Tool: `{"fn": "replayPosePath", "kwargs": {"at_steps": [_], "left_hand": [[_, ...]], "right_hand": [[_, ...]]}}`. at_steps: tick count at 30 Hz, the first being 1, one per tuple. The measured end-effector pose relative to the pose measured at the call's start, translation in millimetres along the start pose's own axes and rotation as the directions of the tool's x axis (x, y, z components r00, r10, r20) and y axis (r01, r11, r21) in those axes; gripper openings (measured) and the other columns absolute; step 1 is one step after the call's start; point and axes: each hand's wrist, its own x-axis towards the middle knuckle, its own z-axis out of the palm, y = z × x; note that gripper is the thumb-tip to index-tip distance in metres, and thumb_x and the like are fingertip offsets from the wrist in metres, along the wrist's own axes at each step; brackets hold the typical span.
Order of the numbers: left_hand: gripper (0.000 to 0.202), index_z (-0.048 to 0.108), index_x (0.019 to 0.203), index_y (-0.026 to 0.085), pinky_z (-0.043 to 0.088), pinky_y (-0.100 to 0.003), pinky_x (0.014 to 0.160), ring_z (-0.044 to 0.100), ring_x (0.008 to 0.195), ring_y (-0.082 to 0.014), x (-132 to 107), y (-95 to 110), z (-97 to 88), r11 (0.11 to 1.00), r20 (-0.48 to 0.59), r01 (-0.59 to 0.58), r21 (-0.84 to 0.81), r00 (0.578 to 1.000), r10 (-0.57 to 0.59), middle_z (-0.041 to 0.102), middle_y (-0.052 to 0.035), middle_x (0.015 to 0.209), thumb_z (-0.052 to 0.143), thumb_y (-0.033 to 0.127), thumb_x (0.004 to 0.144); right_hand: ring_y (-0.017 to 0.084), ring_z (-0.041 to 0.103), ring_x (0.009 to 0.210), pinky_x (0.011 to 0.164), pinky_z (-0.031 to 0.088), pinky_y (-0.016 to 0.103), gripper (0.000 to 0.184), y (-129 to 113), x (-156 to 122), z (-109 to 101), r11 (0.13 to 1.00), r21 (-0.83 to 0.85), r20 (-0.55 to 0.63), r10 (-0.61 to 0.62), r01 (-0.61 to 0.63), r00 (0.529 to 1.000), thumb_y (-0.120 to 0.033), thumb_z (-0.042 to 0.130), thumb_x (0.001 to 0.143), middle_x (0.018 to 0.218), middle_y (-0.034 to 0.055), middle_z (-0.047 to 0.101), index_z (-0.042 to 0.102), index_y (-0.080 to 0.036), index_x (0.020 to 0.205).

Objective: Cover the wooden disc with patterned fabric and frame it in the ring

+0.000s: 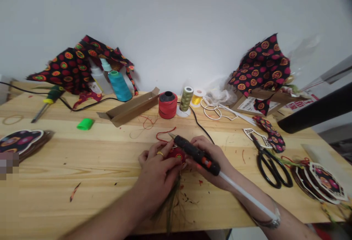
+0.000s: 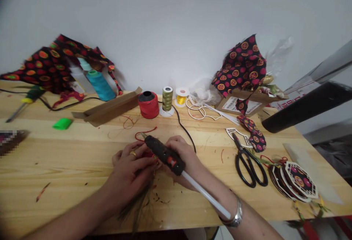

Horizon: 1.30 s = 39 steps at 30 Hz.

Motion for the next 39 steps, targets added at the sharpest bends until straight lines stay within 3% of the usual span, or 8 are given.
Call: {"fn": "replayPosePath", "kwargs": {"at_steps": [5,10,14,17,21,39], "left_hand": [[0.022,0.075,0.090,0.033,0.031,-0.055,0.085,0.044,0.119,-0.0350,-1.6,-1.2,1.2,1.000,-0.017,-0.002,0.013,1.000,0.002,0.054,-0.0048,0.141,0.056,0.023,0.088],[0.022,0.075,0.091,0.034,0.030,-0.056,0.086,0.043,0.120,-0.0350,-0.9,-1.1,2.5,1.000,-0.018,0.003,0.013,1.000,-0.003,0.054,-0.0047,0.141,0.055,0.024,0.089],[0.023,0.075,0.091,0.035,0.030,-0.057,0.086,0.043,0.119,-0.0345,-0.3,-1.2,3.3,1.000,-0.017,0.014,0.017,1.000,-0.014,0.054,-0.0040,0.141,0.055,0.025,0.089],[0.023,0.076,0.091,0.035,0.031,-0.057,0.087,0.044,0.119,-0.0349,-0.8,-0.9,2.2,1.000,-0.010,0.019,0.026,1.000,-0.018,0.055,-0.0051,0.140,0.055,0.024,0.089],[0.024,0.076,0.090,0.033,0.032,-0.057,0.086,0.043,0.119,-0.0354,-0.7,-0.4,0.3,0.999,-0.002,0.011,0.041,1.000,-0.011,0.055,-0.0066,0.140,0.055,0.022,0.089],[0.022,0.076,0.090,0.033,0.031,-0.057,0.089,0.042,0.119,-0.0333,-1.1,0.8,-0.2,0.999,0.005,0.030,0.015,1.000,-0.031,0.054,-0.0035,0.141,0.057,0.024,0.088]], "right_hand": [[0.019,0.057,0.089,0.080,0.046,0.032,0.006,-4.4,-1.1,-30.1,0.994,0.012,0.082,-0.106,0.105,0.991,-0.016,0.063,0.080,0.095,0.0067,0.059,0.059,-0.019,0.084],[0.019,0.055,0.081,0.072,0.046,0.033,0.004,2.7,-9.5,-50.3,0.961,-0.094,0.217,-0.235,0.260,0.948,-0.019,0.065,0.078,0.084,0.0063,0.058,0.061,-0.018,0.079],[0.020,0.052,0.075,0.068,0.044,0.036,0.024,11.8,-15.2,-51.6,0.952,-0.102,0.188,-0.267,0.289,0.945,-0.041,0.067,0.079,0.076,0.0062,0.058,0.062,-0.018,0.078],[0.020,0.051,0.071,0.067,0.042,0.036,0.033,15.1,-15.8,-51.7,0.945,-0.133,0.200,-0.270,0.299,0.942,-0.050,0.062,0.082,0.071,0.0053,0.056,0.060,-0.018,0.074],[0.019,0.049,0.069,0.067,0.040,0.035,0.033,16.6,-15.5,-53.1,0.923,-0.225,0.224,-0.263,0.312,0.938,-0.049,0.062,0.081,0.069,0.0040,0.054,0.058,-0.019,0.070],[0.017,0.045,0.066,0.064,0.035,0.033,0.034,14.0,-16.8,-50.2,0.880,-0.313,0.275,-0.277,0.358,0.921,-0.047,0.059,0.081,0.066,0.0004,0.046,0.050,-0.020,0.062]]}}
